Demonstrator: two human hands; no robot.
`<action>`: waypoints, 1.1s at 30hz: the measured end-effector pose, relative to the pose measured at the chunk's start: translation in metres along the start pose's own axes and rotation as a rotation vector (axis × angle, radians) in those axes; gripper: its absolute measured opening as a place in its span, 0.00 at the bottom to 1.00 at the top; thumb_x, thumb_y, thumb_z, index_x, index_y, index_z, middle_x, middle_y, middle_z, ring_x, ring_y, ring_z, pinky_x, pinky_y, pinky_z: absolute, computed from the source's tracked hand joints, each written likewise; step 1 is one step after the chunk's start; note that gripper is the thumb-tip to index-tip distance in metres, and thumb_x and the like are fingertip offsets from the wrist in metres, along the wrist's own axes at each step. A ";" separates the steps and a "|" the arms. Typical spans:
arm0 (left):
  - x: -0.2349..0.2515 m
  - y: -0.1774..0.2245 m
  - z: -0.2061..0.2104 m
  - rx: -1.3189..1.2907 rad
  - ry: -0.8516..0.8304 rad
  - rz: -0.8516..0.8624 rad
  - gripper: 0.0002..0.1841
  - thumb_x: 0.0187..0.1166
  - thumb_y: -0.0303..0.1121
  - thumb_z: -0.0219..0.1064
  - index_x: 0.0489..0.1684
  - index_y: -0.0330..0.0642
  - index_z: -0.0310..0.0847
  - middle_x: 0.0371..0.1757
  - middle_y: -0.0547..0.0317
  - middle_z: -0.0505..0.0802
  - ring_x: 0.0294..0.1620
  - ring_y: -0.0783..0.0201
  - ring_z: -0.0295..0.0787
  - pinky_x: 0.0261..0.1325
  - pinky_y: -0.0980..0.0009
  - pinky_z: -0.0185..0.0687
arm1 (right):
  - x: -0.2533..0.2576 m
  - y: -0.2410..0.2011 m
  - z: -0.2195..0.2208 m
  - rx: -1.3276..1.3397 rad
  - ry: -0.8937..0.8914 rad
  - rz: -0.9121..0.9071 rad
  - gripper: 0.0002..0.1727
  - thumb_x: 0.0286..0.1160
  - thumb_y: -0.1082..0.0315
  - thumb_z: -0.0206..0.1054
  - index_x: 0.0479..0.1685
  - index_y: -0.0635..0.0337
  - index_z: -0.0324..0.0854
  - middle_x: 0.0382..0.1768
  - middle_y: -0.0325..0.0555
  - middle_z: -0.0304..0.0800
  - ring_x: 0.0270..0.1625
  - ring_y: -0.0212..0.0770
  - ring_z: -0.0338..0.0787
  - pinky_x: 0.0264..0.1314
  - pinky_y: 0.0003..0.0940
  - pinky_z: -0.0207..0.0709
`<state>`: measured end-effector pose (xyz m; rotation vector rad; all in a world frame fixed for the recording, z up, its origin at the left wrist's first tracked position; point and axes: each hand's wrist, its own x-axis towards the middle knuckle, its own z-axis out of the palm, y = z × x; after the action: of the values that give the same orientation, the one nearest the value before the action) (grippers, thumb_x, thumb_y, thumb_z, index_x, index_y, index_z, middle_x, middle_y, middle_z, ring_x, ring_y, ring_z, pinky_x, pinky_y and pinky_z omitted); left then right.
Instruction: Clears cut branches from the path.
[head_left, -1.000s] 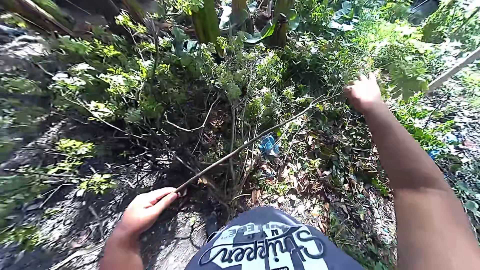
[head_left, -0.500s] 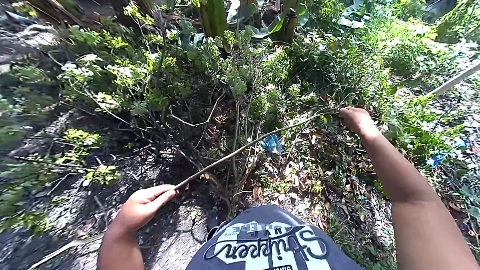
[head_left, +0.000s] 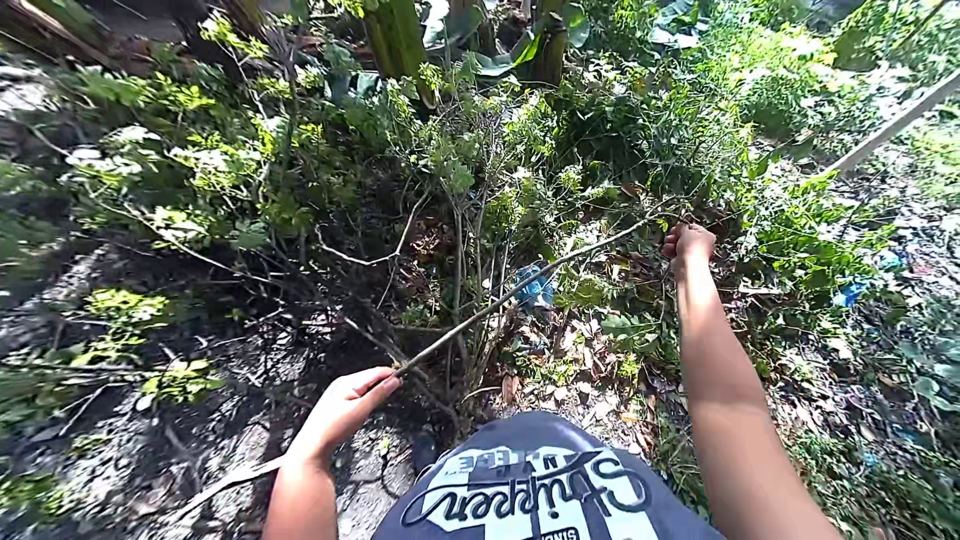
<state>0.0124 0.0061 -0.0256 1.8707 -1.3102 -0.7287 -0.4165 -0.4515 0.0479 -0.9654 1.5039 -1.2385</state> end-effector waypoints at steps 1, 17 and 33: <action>0.003 -0.004 0.000 0.030 -0.005 -0.016 0.16 0.81 0.46 0.61 0.45 0.46 0.90 0.29 0.72 0.88 0.27 0.82 0.77 0.36 0.76 0.74 | -0.006 0.002 0.002 0.064 0.001 0.002 0.12 0.89 0.63 0.58 0.56 0.62 0.78 0.32 0.42 0.83 0.21 0.32 0.81 0.22 0.29 0.80; 0.045 -0.076 0.030 -0.094 -0.548 -0.219 0.17 0.77 0.51 0.68 0.38 0.45 0.84 0.27 0.66 0.87 0.29 0.70 0.84 0.38 0.68 0.82 | -0.062 -0.019 -0.052 0.155 -1.123 -0.313 0.18 0.82 0.65 0.61 0.64 0.63 0.86 0.46 0.40 0.92 0.37 0.28 0.87 0.41 0.23 0.84; 0.040 -0.031 0.001 0.422 -0.007 -0.109 0.31 0.80 0.66 0.56 0.33 0.45 0.87 0.29 0.50 0.88 0.35 0.47 0.86 0.41 0.36 0.73 | -0.062 0.051 -0.089 -0.710 -0.657 -0.169 0.11 0.86 0.73 0.61 0.52 0.73 0.84 0.42 0.57 0.90 0.39 0.42 0.88 0.51 0.43 0.85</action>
<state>0.0409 -0.0249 -0.0532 2.2887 -1.4596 -0.5410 -0.4876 -0.3611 0.0133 -1.7821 1.3320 -0.3742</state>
